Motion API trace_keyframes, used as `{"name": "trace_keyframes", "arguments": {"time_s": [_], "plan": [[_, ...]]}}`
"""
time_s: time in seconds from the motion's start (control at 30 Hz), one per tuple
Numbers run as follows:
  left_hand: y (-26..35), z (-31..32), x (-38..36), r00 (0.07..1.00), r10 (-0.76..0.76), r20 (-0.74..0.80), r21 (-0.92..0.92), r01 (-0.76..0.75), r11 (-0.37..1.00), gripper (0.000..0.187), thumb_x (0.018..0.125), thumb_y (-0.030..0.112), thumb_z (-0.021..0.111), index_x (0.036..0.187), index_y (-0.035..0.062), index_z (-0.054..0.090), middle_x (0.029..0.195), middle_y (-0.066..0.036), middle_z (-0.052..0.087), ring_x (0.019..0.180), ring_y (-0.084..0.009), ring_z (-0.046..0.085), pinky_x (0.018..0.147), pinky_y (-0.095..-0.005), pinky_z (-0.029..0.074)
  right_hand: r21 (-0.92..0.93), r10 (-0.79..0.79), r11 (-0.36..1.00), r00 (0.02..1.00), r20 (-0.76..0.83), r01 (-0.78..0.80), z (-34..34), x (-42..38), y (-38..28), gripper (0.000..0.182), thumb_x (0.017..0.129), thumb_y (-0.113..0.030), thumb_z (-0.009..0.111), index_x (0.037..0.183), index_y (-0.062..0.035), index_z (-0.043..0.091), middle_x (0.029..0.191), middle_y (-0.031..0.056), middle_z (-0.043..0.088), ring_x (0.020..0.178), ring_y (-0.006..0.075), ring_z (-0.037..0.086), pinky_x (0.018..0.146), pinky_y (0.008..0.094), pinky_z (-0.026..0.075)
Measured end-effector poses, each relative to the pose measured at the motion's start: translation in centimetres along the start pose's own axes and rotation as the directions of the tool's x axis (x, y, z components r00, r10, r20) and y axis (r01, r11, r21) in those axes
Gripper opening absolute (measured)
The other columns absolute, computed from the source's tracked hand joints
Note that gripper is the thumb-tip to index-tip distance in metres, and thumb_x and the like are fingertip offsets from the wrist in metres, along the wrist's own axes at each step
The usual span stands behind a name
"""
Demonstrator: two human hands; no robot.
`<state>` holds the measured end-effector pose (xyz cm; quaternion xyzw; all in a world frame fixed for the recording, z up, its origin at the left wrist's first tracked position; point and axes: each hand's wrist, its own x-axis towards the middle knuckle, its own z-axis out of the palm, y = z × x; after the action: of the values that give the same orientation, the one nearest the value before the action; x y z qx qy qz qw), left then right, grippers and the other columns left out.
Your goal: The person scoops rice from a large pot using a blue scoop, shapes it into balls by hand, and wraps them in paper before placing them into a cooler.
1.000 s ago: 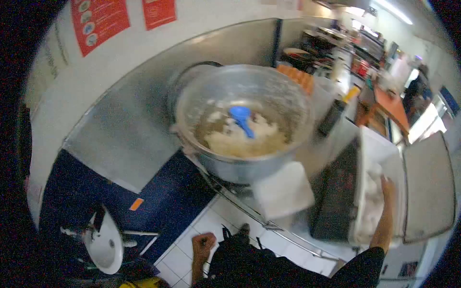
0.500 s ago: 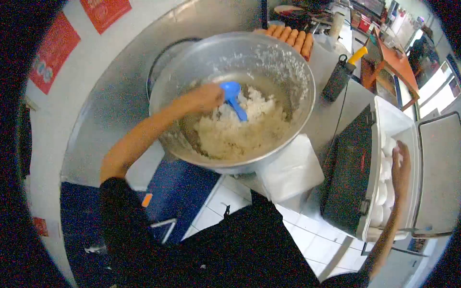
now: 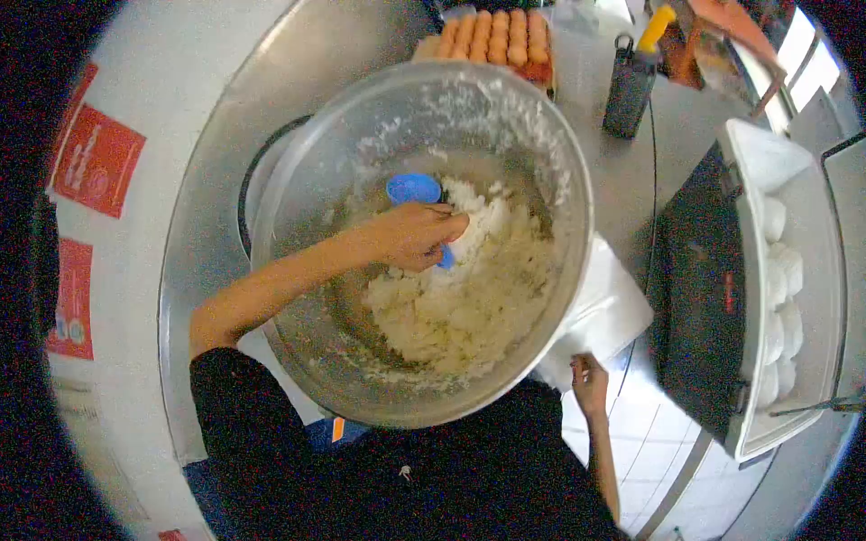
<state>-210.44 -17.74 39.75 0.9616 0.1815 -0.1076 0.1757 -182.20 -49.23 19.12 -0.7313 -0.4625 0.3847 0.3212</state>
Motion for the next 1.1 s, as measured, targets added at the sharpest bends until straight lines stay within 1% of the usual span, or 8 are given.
{"name": "trace_keyframes", "arguments": {"time_s": [0.17,0.23,0.5,0.77,0.83,0.93,1.0,1.1], "plan": [[0.6,1.4,-2.0,0.992,0.116,0.055,-0.037,-0.114,0.993,0.032,0.076,0.011,0.064,0.098,0.0053,0.041,0.092,-0.012,0.055,0.092,-0.0318,0.057,0.07,-0.0427,0.048,-0.279,-0.295,0.924,0.952,-0.081,0.262,3.0,2.5,3.0,0.022,0.079,-0.015,0.064,0.096,-0.0011,0.065,0.087,0.0166,0.066,0.077,0.037,0.061,0.07,0.0436,0.049],[-0.1,2.3,-1.7,0.978,0.206,-0.032,0.126,-0.2,0.972,0.027,0.079,0.009,0.061,0.097,0.005,0.042,0.092,-0.011,0.054,0.094,-0.0306,0.057,0.073,-0.0422,0.049,-0.499,-0.242,0.847,0.968,-0.061,0.18,3.9,2.3,4.8,0.02,0.077,-0.016,0.064,0.092,-0.0018,0.064,0.085,0.0161,0.064,0.078,0.0365,0.058,0.075,0.0445,0.045],[-0.9,1.4,-0.9,0.962,0.275,-0.001,0.145,-0.272,0.951,0.028,0.074,0.003,0.064,0.097,0.0044,0.049,0.086,-0.009,0.058,0.089,-0.0286,0.059,0.071,-0.04,0.052,-0.521,-0.384,0.831,0.88,-0.281,0.196,5.6,2.7,6.0,0.018,0.077,-0.016,0.063,0.09,-0.0033,0.063,0.082,0.0157,0.062,0.078,0.0357,0.056,0.076,0.0443,0.043],[-0.8,2.8,0.2,0.954,0.288,0.08,0.243,-0.299,0.923,0.02,0.076,0.004,0.057,0.094,0.0044,0.05,0.09,-0.013,0.056,0.094,-0.0315,0.058,0.077,-0.041,0.051,-0.27,-0.232,0.957,0.846,-0.48,0.11,7.4,2.7,5.3,0.016,0.082,-0.02,0.06,0.088,-0.0054,0.06,0.076,0.014,0.059,0.077,0.0333,0.056,0.076,0.0432,0.041],[-1.4,1.1,-0.2,0.949,0.315,-0.023,0.286,-0.295,0.912,0.022,0.076,0.003,0.057,0.098,0.0031,0.052,0.09,-0.014,0.056,0.093,-0.0315,0.059,0.078,-0.0407,0.051,-0.583,-0.496,0.788,0.765,-0.411,0.198,7.1,3.0,5.2,0.016,0.082,-0.022,0.062,0.088,-0.0066,0.06,0.076,0.0123,0.06,0.075,0.0308,0.059,0.076,0.0413,0.043],[-3.3,-2.1,-1.7,0.728,0.44,-0.526,0.191,-0.403,0.895,0.038,0.078,0.0,0.055,0.116,0.005,0.057,0.094,-0.015,0.059,0.088,-0.0322,0.062,0.075,-0.0414,0.051,-0.567,-0.386,0.817,0.834,-0.395,0.11,7.0,2.3,5.4,0.014,0.083,-0.021,0.061,0.085,-0.0073,0.058,0.075,0.0117,0.06,0.074,0.0309,0.059,0.075,0.042,0.043],[-0.1,-6.2,-5.9,0.848,-0.116,-0.518,-0.062,0.099,0.993,0.042,0.08,0.005,0.055,0.122,0.011,0.058,0.109,-0.018,0.061,0.092,-0.0362,0.063,0.082,-0.0417,0.053,-0.555,-0.4,0.822,0.821,-0.407,0.126,6.6,2.0,5.9,0.013,0.083,-0.02,0.06,0.08,-0.0078,0.055,0.07,0.0107,0.056,0.07,0.0314,0.056,0.071,0.043,0.042],[-3.3,-6.0,-9.3,0.798,-0.249,-0.548,-0.044,0.27,0.962,0.058,0.072,0.003,0.059,0.127,0.0186,0.053,0.108,-0.017,0.061,0.081,-0.0365,0.064,0.072,-0.0461,0.05,-0.557,-0.348,0.824,0.872,-0.346,0.108,5.5,-0.3,5.6,0.014,0.085,-0.019,0.057,0.082,-0.0061,0.053,0.073,0.012,0.055,0.073,0.0318,0.055,0.071,0.0427,0.04]]}}
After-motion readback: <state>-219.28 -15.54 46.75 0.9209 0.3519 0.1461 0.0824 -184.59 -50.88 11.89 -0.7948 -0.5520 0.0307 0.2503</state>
